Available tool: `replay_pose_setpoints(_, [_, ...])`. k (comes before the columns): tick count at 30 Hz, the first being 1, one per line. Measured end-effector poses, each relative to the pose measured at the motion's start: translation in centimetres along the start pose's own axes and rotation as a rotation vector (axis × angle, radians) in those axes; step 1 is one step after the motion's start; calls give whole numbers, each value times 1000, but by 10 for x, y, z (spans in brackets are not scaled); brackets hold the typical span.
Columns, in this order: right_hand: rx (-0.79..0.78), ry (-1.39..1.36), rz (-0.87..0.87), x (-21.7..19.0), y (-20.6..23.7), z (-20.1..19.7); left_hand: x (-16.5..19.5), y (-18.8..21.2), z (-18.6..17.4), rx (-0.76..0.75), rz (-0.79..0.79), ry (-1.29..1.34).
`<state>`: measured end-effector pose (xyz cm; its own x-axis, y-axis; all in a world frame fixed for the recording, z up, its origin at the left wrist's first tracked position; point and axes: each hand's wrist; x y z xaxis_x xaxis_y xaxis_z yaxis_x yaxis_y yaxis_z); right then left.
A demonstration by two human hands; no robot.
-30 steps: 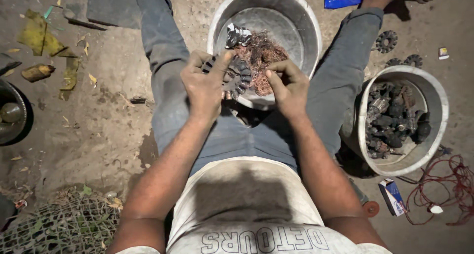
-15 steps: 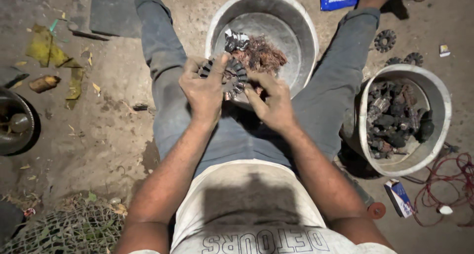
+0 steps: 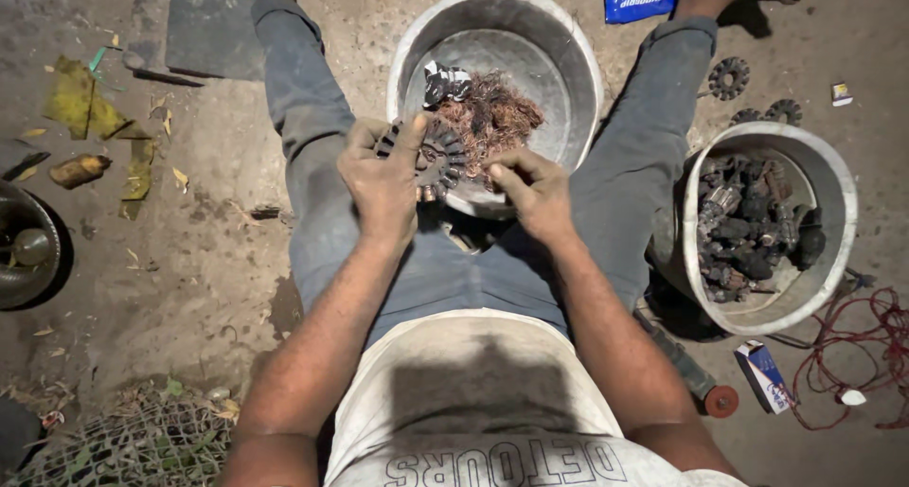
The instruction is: The person sits on the ground and dismantles electric motor rotors by hand, pulling copper windings and metal laminations out of the housings. They place the extracted copper into a basin between their legs and drop the discarded motor parts into a second basin beside them.
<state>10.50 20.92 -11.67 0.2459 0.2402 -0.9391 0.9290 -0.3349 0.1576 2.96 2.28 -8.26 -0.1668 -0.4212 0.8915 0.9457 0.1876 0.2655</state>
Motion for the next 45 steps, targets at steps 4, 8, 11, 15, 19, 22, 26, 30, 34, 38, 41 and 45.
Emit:
replay_pose_setpoints(4, [146,297,-531,-30,11,-4,-5,2,-4,28,-64,18])
replay_pose_setpoints(8, [84,266,-531,-57,16,12,-12,-3,-2,19,280,-217])
replay_pose_setpoints(11, [145,216,-478,-57,19,17,-12,-7,-5,44,465,-420])
replay_pose_setpoints(15, [189,218,-406,-27,10,6,-8,-4,-8,-34,607,-505])
replay_pose_setpoints(19, [67,0,-79,9,-13,3,-7,0,0,-35,-17,-21])
replay_pose_setpoints(22, [-23,43,-75,14,-15,6,-9,-1,2,-37,-38,48])
replay_pose_setpoints(26, [123,297,-420,-13,0,-4,-12,-1,-3,-14,-38,14])
replay_pose_setpoints(30, [62,347,-645,-45,6,-2,-16,-2,-3,-38,71,-49])
replay_pose_setpoints(34, [64,192,-481,-52,9,16,-14,-2,0,-45,233,-169])
replay_pose_setpoints(38, [109,165,-413,-46,18,16,-5,3,-6,-55,491,-395])
replay_pose_setpoints(41, [130,131,-302,-34,11,6,-1,1,-4,-77,503,-382])
replay_pose_setpoints(45, [-1,-73,-29,-5,-10,-3,-1,-8,-3,-37,-120,153])
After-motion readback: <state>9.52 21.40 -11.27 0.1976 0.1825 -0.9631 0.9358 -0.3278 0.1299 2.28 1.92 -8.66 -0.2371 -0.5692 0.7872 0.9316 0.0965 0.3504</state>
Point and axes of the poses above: each hand's wrist, its own y-axis away from the middle knuckle, its own z-axis out of the palm, x = y × z, and after that the axes turned 7 degrees about x, right-handed
